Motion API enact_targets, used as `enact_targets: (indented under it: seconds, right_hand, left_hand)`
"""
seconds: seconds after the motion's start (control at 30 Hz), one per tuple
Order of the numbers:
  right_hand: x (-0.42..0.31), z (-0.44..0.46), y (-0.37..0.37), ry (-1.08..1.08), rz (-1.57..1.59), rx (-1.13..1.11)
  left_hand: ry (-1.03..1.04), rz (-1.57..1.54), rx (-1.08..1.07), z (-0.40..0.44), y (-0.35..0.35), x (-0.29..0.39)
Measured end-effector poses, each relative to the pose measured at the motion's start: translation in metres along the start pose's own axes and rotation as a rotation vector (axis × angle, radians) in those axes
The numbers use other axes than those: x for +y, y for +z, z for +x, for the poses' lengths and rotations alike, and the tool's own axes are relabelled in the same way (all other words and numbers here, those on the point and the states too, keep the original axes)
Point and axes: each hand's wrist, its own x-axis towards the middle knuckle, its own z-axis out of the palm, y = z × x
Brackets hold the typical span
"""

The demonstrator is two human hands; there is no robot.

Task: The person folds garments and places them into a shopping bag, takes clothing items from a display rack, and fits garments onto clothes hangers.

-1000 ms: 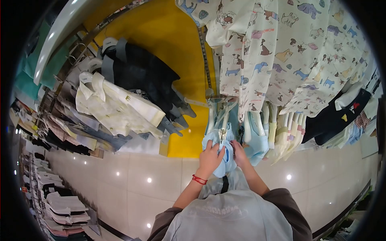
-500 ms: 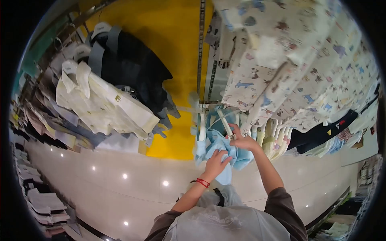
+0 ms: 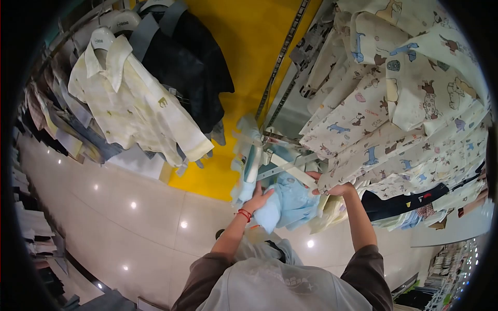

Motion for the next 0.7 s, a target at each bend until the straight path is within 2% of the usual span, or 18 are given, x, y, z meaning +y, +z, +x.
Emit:
enact_targets:
  seconds: [0.17, 0.2, 0.3, 0.47, 0.7]
  right_hand:
    - [-0.011, -0.005, 0.002, -0.009, -0.038, 0.018]
    - [-0.014, -0.001, 0.002, -0.052, 0.127, -0.126]
    - [-0.008, -0.001, 0.006, 0.022, 0.324, -0.149]
    - [-0.009, 0.0, 0.001, 0.062, 0.114, -0.138]
    - [0.02, 0.002, -0.016, 0.038, 0.184, -0.15]
  left_hand:
    - [0.249, 0.045, 0.037, 0.034, 0.003, 0.025]
    - [0.173, 0.035, -0.004, 0.034, 0.003, 0.042]
    - [0.008, 0.299, -0.243, 0.057, 0.005, 0.052]
    - [0.106, 0.232, -0.492, 0.06, -0.001, 0.085]
    - [0.08, 0.175, -0.673, 0.073, 0.007, 0.058]
